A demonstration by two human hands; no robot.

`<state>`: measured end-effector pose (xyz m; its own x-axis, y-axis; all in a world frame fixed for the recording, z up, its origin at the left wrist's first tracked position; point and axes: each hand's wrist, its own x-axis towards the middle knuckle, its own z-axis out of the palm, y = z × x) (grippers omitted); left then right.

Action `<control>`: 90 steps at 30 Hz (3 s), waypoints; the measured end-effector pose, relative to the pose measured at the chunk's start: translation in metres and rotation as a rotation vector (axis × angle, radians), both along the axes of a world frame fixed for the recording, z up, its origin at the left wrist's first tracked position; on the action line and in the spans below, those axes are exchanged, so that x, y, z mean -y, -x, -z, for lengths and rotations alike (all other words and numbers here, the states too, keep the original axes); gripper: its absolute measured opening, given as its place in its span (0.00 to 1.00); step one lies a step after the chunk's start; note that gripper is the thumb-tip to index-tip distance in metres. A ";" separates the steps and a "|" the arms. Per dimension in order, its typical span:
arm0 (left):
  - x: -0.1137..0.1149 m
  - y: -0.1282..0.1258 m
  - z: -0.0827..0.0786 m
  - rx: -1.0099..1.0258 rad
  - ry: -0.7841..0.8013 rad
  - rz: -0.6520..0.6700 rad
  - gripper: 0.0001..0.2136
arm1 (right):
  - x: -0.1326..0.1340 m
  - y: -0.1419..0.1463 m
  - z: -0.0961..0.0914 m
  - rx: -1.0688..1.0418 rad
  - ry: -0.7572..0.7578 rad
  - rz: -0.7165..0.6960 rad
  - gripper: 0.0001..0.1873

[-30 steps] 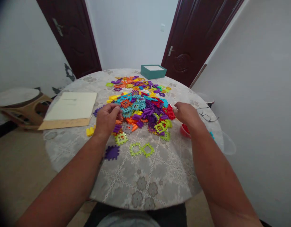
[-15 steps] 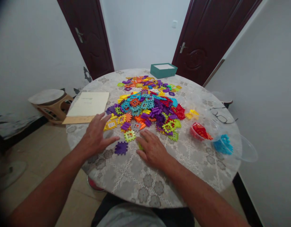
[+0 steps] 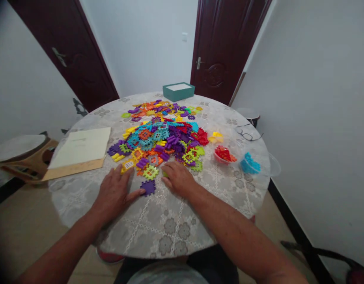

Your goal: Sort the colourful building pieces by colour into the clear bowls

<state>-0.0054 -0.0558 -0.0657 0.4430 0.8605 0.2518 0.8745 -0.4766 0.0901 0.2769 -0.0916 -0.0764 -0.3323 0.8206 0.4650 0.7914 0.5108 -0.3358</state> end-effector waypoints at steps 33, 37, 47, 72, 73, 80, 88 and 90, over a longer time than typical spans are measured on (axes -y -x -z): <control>-0.011 -0.126 -0.033 0.038 0.130 0.104 0.12 | -0.016 -0.063 -0.042 -1.851 0.599 0.124 0.13; -0.012 -0.123 -0.032 0.250 0.221 0.162 0.11 | -0.014 -0.060 -0.041 -1.785 0.582 0.142 0.16; -0.026 -0.129 -0.067 0.805 0.723 0.201 0.17 | -0.010 -0.049 -0.046 -1.705 0.489 0.054 0.09; -0.055 -0.125 -0.062 1.473 1.017 0.101 0.13 | 0.017 -0.054 -0.071 -0.283 0.223 0.072 0.09; -0.056 -0.124 -0.064 1.521 1.026 0.084 0.13 | 0.019 -0.060 -0.073 -0.227 0.249 0.069 0.09; -0.057 -0.124 -0.068 1.608 1.090 0.057 0.13 | 0.031 -0.063 -0.063 0.160 0.457 0.153 0.19; -0.057 -0.122 -0.066 1.651 1.135 0.083 0.12 | 0.030 -0.051 -0.062 0.306 0.369 0.194 0.09; -0.057 -0.122 -0.068 1.652 1.147 0.079 0.12 | 0.025 -0.054 -0.063 0.312 0.378 0.213 0.07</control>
